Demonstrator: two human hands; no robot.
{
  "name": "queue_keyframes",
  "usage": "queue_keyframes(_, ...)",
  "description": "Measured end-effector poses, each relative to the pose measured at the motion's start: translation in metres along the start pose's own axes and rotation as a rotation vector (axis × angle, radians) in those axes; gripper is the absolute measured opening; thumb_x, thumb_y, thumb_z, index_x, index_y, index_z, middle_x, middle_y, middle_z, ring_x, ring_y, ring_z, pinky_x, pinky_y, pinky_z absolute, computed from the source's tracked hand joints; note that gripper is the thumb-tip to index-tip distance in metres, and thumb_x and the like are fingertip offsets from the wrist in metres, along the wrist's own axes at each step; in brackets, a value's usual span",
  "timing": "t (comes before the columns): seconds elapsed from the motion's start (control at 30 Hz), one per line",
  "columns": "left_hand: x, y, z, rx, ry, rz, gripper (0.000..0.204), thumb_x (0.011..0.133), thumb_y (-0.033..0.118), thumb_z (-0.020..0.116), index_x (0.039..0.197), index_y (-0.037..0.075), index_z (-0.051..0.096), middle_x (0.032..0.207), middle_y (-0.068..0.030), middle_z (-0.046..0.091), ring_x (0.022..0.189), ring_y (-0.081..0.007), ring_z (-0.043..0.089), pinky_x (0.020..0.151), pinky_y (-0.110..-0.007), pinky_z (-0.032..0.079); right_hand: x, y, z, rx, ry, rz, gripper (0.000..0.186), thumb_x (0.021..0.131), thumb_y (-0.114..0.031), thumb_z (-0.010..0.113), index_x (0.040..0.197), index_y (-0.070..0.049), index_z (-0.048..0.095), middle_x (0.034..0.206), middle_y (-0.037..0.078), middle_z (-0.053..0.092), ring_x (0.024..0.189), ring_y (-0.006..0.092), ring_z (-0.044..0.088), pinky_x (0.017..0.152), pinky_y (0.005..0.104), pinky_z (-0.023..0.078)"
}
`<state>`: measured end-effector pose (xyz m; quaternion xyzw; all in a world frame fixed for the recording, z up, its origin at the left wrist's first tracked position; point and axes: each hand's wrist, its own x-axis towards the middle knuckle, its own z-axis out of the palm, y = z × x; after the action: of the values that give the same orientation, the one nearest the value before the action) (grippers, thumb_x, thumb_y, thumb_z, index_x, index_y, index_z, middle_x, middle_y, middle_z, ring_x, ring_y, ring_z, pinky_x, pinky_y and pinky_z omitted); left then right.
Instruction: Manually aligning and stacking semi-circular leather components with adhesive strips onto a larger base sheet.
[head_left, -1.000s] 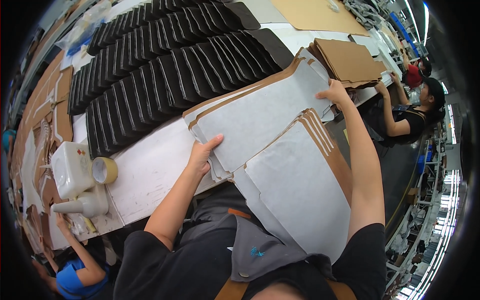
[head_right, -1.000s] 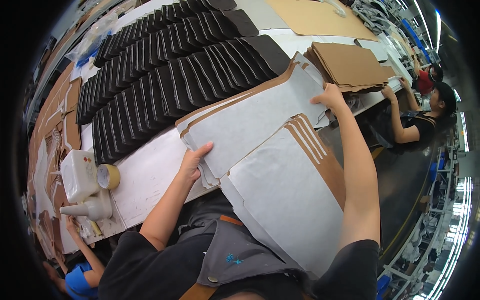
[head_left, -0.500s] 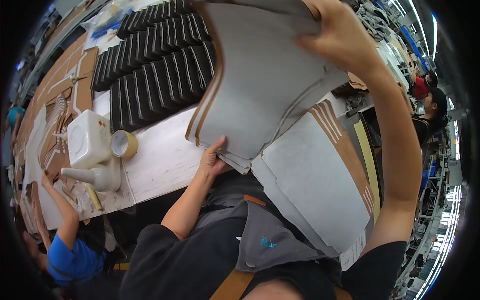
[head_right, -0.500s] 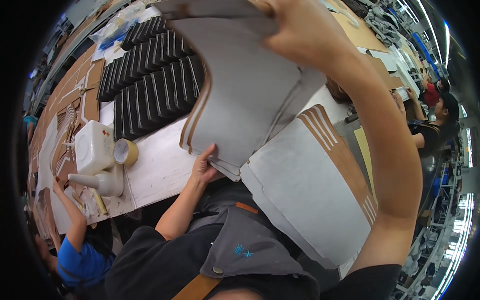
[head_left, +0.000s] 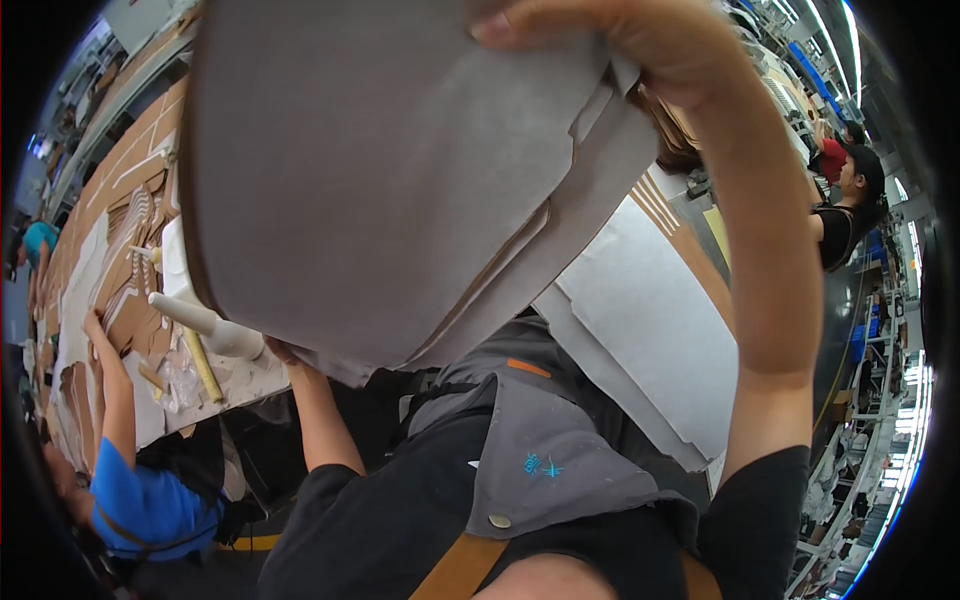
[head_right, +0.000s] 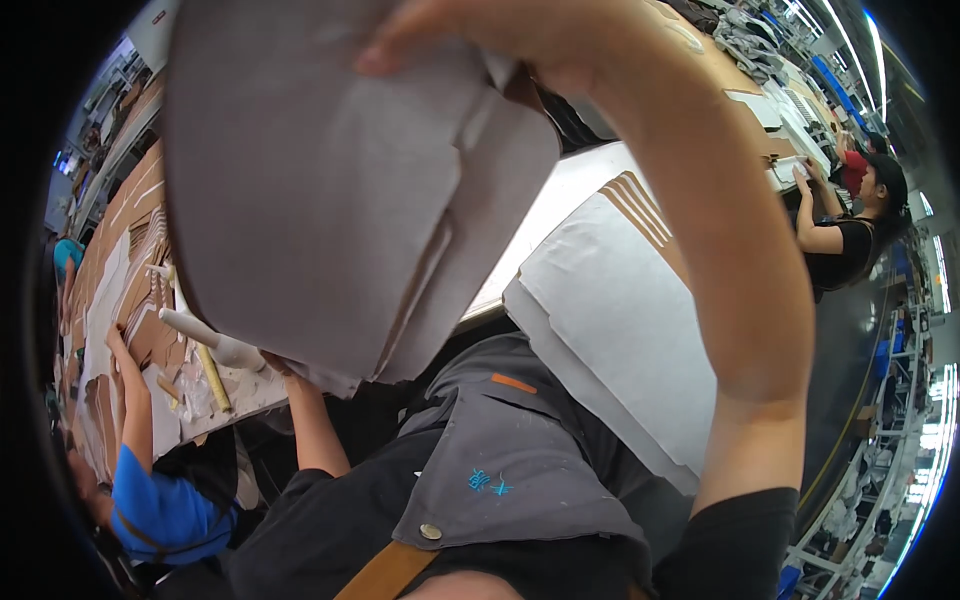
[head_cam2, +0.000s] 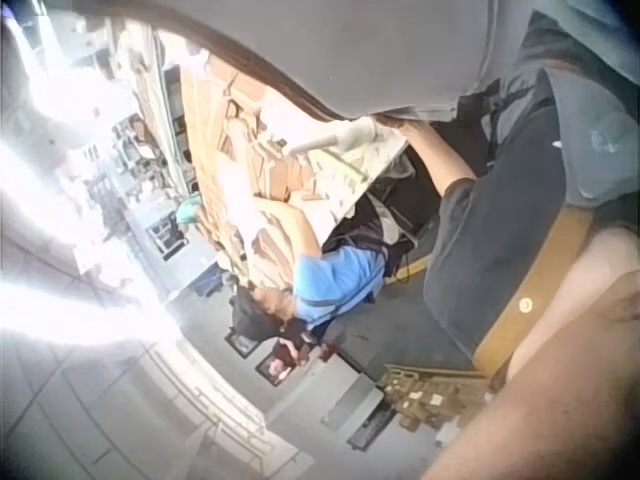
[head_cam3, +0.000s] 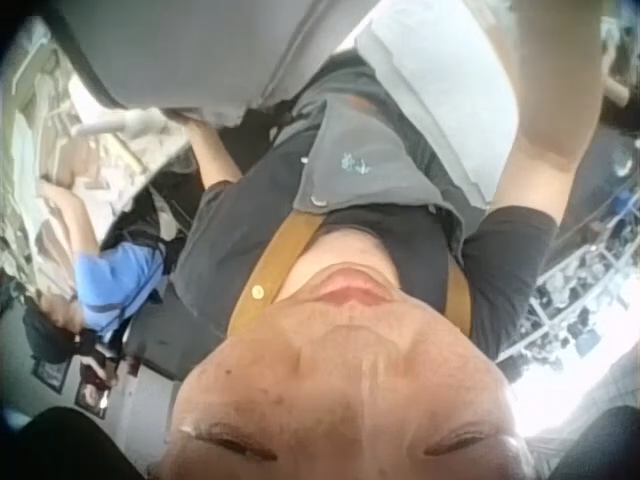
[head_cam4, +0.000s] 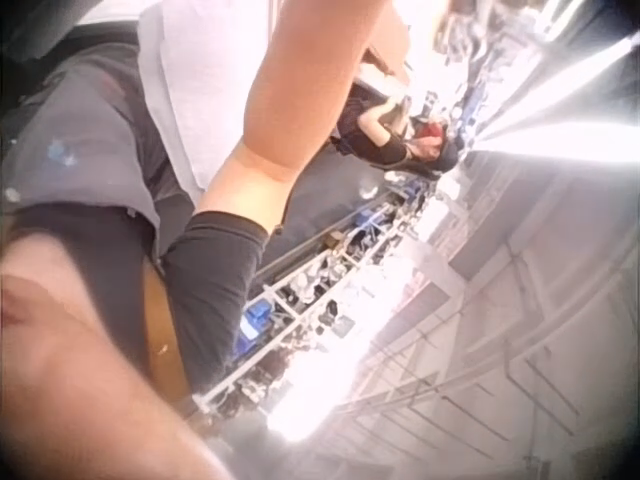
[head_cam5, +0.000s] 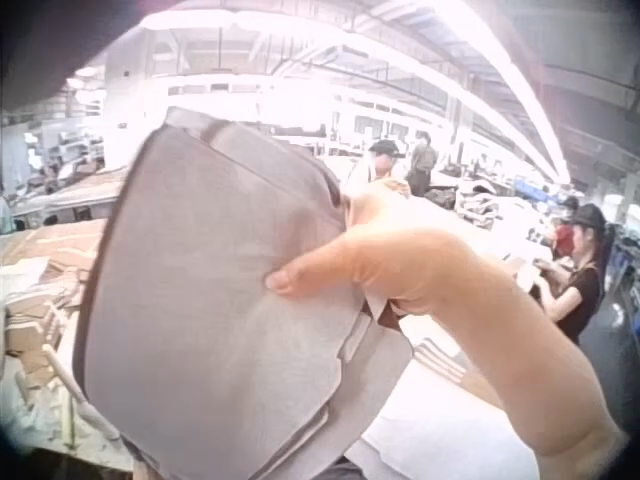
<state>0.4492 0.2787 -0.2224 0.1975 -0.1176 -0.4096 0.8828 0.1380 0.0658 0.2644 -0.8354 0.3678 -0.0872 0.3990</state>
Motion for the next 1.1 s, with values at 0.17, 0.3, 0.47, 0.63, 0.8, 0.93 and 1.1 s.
queue_keyframes(0.17,-0.050,0.057,0.053,0.329,0.190,-0.077,0.061,0.084,0.037,0.060,0.132,0.002,0.045,0.128,-0.0139,0.054,0.112,-0.0274,0.056,0.097,-0.041,0.046,0.084,0.148,0.061,0.558,0.080,0.057,0.049,0.063,-0.004,0.081,0.102,0.014,0.059,0.090,0.018,0.066,0.076,0.0253,0.067,0.067,0.0335,0.056)
queue_keyframes(0.3,-0.033,0.082,0.077,0.546,0.195,-0.244,0.058,0.085,0.025,0.061,0.133,-0.001,0.043,0.125,-0.0119,0.055,0.111,-0.0232,0.056,0.097,-0.034,0.044,0.101,0.206,0.100,0.558,0.052,0.391,0.049,0.062,-0.005,0.082,0.101,0.014,0.059,0.092,0.021,0.064,0.080,0.0266,0.066,0.066,0.0380,0.055)
queue_keyframes(0.47,0.024,0.058,0.101,0.874,0.052,-0.291,0.063,0.079,0.020,0.071,0.131,-0.002,0.044,0.122,-0.0101,0.055,0.109,-0.0182,0.055,0.096,-0.030,0.042,0.104,0.257,0.107,0.039,0.187,0.468,0.061,0.064,-0.017,0.080,0.108,0.016,0.053,0.094,0.024,0.063,0.086,0.0345,0.064,0.074,0.0430,0.052)
queue_keyframes(0.63,0.041,0.033,0.121,1.154,0.228,-0.350,0.071,0.074,0.028,0.077,0.131,0.000,0.044,0.121,-0.0106,0.056,0.110,-0.0187,0.054,0.097,-0.032,0.041,0.101,0.284,0.103,-0.584,0.176,0.165,0.063,0.068,-0.026,0.075,0.109,0.014,0.050,0.096,0.031,0.061,0.092,0.0418,0.062,0.081,0.0441,0.050)
queue_keyframes(0.8,0.025,0.036,0.109,1.099,0.177,-0.293,0.082,0.070,0.027,0.079,0.138,0.006,0.038,0.128,-0.0119,0.050,0.115,-0.0213,0.050,0.097,-0.034,0.041,0.143,0.311,0.100,-0.294,-0.036,0.481,0.092,0.074,-0.044,0.072,0.139,0.008,0.032,0.130,0.029,0.048,0.120,0.0376,0.050,0.097,0.0435,0.043)
queue_keyframes(0.93,0.015,0.041,0.097,0.906,0.232,-0.367,0.084,0.068,0.025,0.079,0.139,0.007,0.037,0.128,-0.0117,0.049,0.115,-0.0221,0.050,0.096,-0.034,0.042,0.171,0.335,0.099,-0.080,-0.149,0.683,0.104,0.074,-0.046,0.073,0.145,0.004,0.018,0.140,0.025,0.038,0.123,0.0358,0.046,0.097,0.0466,0.043)
queue_keyframes(1.1,0.012,0.035,0.088,0.769,0.322,-0.411,0.079,0.068,0.023,0.077,0.135,0.005,0.039,0.123,-0.0112,0.051,0.111,-0.0229,0.052,0.093,-0.035,0.045,0.183,0.335,0.101,0.102,-0.170,0.683,0.100,0.070,-0.043,0.079,0.140,0.005,0.028,0.136,0.022,0.042,0.121,0.0312,0.049,0.098,0.0454,0.044)
